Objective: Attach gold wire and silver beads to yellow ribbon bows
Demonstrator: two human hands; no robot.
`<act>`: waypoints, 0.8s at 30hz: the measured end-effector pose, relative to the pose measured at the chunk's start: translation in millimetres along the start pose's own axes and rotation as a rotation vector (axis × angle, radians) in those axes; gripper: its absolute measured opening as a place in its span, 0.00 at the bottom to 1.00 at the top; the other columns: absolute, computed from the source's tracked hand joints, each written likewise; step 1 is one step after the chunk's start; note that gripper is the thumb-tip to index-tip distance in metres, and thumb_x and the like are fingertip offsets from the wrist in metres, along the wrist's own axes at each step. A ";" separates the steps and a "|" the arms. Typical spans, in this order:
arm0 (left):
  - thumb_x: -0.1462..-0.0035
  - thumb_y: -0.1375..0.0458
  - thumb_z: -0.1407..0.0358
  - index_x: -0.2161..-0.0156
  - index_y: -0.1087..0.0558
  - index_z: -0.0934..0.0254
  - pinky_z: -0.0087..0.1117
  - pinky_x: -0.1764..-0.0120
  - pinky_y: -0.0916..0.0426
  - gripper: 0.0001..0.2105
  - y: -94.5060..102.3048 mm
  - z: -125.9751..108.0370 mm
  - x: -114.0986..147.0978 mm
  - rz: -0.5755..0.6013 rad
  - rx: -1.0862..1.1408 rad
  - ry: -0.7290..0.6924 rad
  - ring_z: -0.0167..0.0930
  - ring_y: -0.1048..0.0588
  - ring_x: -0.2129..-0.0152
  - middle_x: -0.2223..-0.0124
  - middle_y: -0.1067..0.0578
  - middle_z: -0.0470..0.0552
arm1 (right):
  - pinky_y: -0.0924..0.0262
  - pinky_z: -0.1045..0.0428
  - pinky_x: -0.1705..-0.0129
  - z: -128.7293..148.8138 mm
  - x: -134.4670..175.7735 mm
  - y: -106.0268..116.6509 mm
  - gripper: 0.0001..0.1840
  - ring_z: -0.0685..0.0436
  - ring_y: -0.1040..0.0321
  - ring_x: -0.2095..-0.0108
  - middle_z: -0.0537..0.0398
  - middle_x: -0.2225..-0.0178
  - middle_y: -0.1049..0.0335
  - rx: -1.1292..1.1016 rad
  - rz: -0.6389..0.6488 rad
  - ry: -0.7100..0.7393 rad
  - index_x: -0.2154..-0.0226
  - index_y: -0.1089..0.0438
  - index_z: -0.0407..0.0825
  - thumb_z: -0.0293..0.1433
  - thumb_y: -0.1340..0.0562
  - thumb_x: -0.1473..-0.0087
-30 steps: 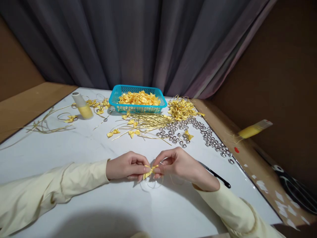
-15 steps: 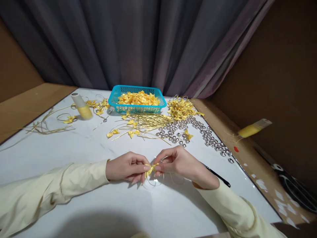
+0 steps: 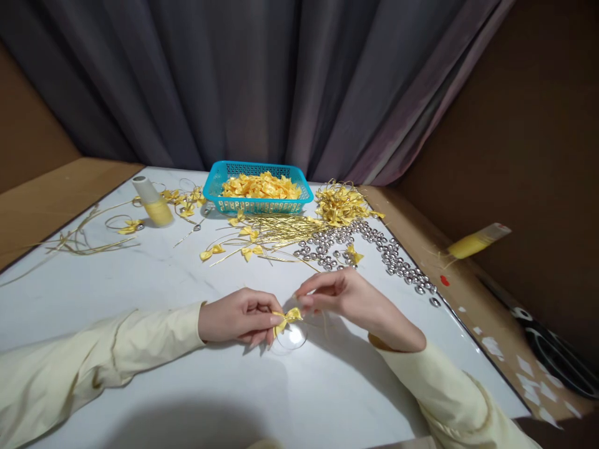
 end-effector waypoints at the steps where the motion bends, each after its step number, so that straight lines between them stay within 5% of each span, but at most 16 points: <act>1: 0.47 0.43 0.53 0.70 0.33 0.69 0.21 0.87 0.51 0.17 0.5 0.4 0.0 -0.005 -0.005 0.000 0.18 0.41 0.89 0.78 0.28 0.46 | 0.35 0.56 0.73 8.0 2.8 8.7 0.06 0.50 0.29 0.76 0.54 0.76 0.25 -0.009 -0.045 0.039 0.71 0.23 0.45 0.29 0.35 0.55; 5: 0.47 0.43 0.53 0.70 0.34 0.69 0.21 0.87 0.51 0.17 1.7 1.9 -0.3 -0.017 -0.009 0.008 0.18 0.40 0.88 0.78 0.28 0.46 | 0.33 0.57 0.71 41.4 34.4 38.9 0.07 0.50 0.27 0.73 0.54 0.72 0.23 -0.011 -0.244 0.191 0.69 0.22 0.49 0.26 0.37 0.52; 8: 0.46 0.43 0.54 0.71 0.34 0.68 0.21 0.86 0.51 0.16 2.6 0.4 -0.9 -0.026 -0.013 0.008 0.18 0.41 0.88 0.78 0.29 0.46 | 0.32 0.57 0.68 48.6 65.9 41.9 0.14 0.50 0.26 0.72 0.57 0.69 0.22 -0.100 -0.351 0.242 0.61 0.24 0.55 0.26 0.36 0.51; 11: 0.45 0.44 0.55 0.72 0.34 0.68 0.21 0.86 0.51 0.16 3.1 -2.7 -0.7 -0.037 -0.007 0.002 0.18 0.42 0.89 0.80 0.30 0.44 | 0.30 0.55 0.67 28.0 80.4 22.3 0.21 0.49 0.26 0.73 0.58 0.70 0.22 -0.194 -0.373 0.175 0.51 0.32 0.57 0.28 0.37 0.48; 15: 0.45 0.43 0.55 0.72 0.33 0.69 0.22 0.87 0.52 0.16 3.1 -6.2 1.2 -0.067 0.017 -0.005 0.18 0.43 0.89 0.81 0.30 0.44 | 0.33 0.57 0.70 -13.2 69.1 -21.6 0.06 0.49 0.28 0.75 0.55 0.78 0.25 -0.175 -0.290 0.035 0.68 0.26 0.48 0.32 0.37 0.48; 24: 0.45 0.44 0.56 0.72 0.32 0.69 0.22 0.84 0.47 0.15 3.7 -13.8 4.8 -0.131 -0.017 -0.051 0.18 0.42 0.88 0.79 0.29 0.45 | 0.44 0.58 0.82 -29.2 51.3 -43.5 0.13 0.53 0.40 0.87 0.59 0.84 0.36 -0.078 -0.338 -0.035 0.76 0.29 0.45 0.35 0.42 0.47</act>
Point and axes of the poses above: each hand's wrist, its own x-axis away from the middle knuckle, its own y-axis out of the back of the hand, z = x × y, the point moved 10 cm from there along -x, towards the middle knuckle
